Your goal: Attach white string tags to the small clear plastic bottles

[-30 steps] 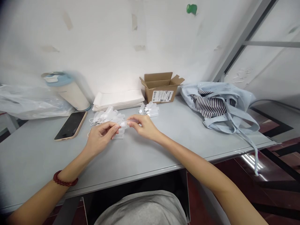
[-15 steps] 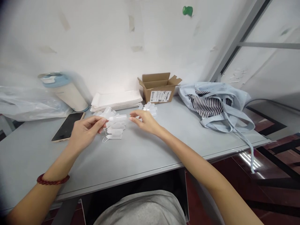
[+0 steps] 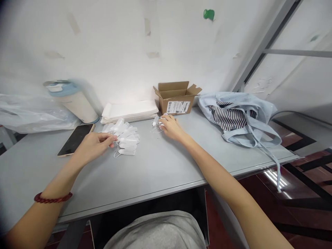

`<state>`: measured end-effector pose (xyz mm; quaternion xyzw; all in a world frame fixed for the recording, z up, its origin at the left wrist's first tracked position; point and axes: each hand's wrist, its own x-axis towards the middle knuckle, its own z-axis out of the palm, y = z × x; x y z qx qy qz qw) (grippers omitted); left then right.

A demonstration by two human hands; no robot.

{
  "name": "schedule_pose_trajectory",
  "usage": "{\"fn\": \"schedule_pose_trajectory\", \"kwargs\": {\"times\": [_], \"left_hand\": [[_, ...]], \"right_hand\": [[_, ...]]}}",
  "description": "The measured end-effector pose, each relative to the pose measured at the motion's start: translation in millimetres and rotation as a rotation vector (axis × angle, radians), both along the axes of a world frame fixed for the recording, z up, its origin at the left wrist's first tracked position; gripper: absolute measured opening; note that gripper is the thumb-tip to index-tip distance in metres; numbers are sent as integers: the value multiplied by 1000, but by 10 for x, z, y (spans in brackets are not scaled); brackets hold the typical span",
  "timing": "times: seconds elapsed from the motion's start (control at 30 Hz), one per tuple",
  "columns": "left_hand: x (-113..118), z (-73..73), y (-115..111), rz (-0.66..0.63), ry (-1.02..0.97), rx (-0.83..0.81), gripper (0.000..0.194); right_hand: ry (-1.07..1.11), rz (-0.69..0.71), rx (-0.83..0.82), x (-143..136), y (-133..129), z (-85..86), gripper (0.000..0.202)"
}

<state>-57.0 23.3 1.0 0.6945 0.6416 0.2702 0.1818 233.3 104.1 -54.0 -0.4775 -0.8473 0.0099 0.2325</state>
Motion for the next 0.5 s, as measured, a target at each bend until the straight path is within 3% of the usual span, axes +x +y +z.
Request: {"fn": "schedule_pose_trajectory", "kwargs": {"times": [0.27,0.5], "left_hand": [[-53,-30,11,193,100,164,31],[-17,-60,-11,170,110,251,33]], "right_hand": [[-77,-136,-22,76,0,176,31],[-150,-112,-103,201,-23,265,18]]}}
